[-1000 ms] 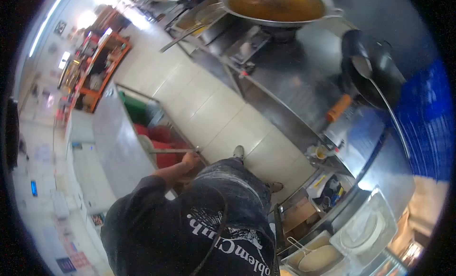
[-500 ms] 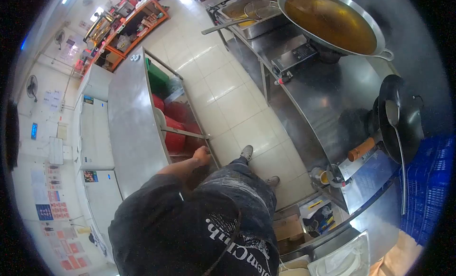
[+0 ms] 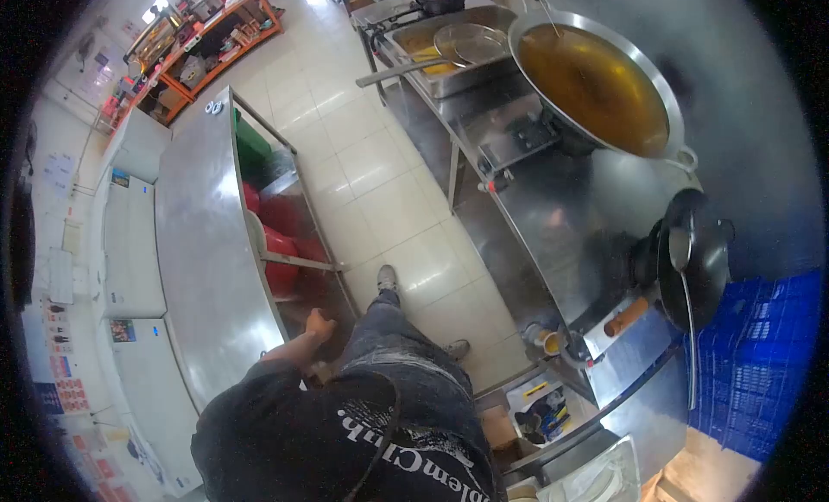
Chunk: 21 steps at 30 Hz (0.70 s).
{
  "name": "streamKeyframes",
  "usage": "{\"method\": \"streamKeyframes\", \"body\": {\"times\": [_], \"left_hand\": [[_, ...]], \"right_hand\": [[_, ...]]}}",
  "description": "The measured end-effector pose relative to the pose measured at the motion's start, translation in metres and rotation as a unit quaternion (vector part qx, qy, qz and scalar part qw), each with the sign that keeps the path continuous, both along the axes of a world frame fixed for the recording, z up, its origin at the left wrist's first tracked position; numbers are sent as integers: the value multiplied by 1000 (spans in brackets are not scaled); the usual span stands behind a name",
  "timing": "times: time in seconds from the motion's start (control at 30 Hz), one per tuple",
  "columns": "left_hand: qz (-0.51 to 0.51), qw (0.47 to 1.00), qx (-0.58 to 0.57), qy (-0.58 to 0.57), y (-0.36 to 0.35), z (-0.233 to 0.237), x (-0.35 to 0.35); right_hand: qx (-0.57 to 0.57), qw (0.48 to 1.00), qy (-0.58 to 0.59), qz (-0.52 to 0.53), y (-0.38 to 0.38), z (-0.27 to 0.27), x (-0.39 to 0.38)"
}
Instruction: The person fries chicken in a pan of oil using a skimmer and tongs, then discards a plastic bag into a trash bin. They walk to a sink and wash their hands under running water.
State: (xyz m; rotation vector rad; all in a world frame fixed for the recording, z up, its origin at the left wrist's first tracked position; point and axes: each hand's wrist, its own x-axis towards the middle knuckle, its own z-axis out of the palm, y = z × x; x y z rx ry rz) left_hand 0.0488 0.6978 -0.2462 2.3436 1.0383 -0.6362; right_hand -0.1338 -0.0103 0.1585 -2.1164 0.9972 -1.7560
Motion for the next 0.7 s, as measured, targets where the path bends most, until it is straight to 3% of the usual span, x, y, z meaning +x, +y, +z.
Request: {"method": "streamKeyframes", "body": {"times": [0.07, 0.1, 0.13, 0.17, 0.23, 0.3, 0.37, 0.4, 0.47, 0.53, 0.6, 0.7], "left_hand": [[31, 999, -8, -37, 22, -17, 17], [42, 998, -13, -43, 32, -21, 31], [54, 996, -22, -67, 40, -22, 43], [71, 993, -28, -90, 51, -22, 53], [94, 986, -39, -131, 77, -30, 82], [114, 979, -48, -159, 101, -31, 103], [133, 961, -170, -174, 142, -12, 156], [143, 960, -169, -174, 150, -9, 175], [113, 937, -252, -212, 165, -4, 217], [99, 900, -365, -217, 161, 57, 285], [42, 855, -466, -224, 148, 41, 358], [-5, 756, -615, -224, 119, 119, 477]], "right_hand": [[-23, 998, -31, 57, 35, 1, 66], [1, 991, 56, 125, 57, -14, 110], [22, 969, 145, 198, 83, -29, 157], [112, 941, 159, 278, 105, -46, 200], [188, 879, 233, 370, 178, -68, 287], [194, 831, 286, 436, 237, -99, 366], [299, 778, 308, 459, 329, -105, 468], [296, 773, 313, 465, 355, -98, 499], [274, 767, 352, 462, 396, -85, 558], [233, 761, 368, 480, 412, -91, 622], [197, 754, 382, 496, 427, -97, 690], [134, 764, 405, 484, 454, -105, 804]]}}
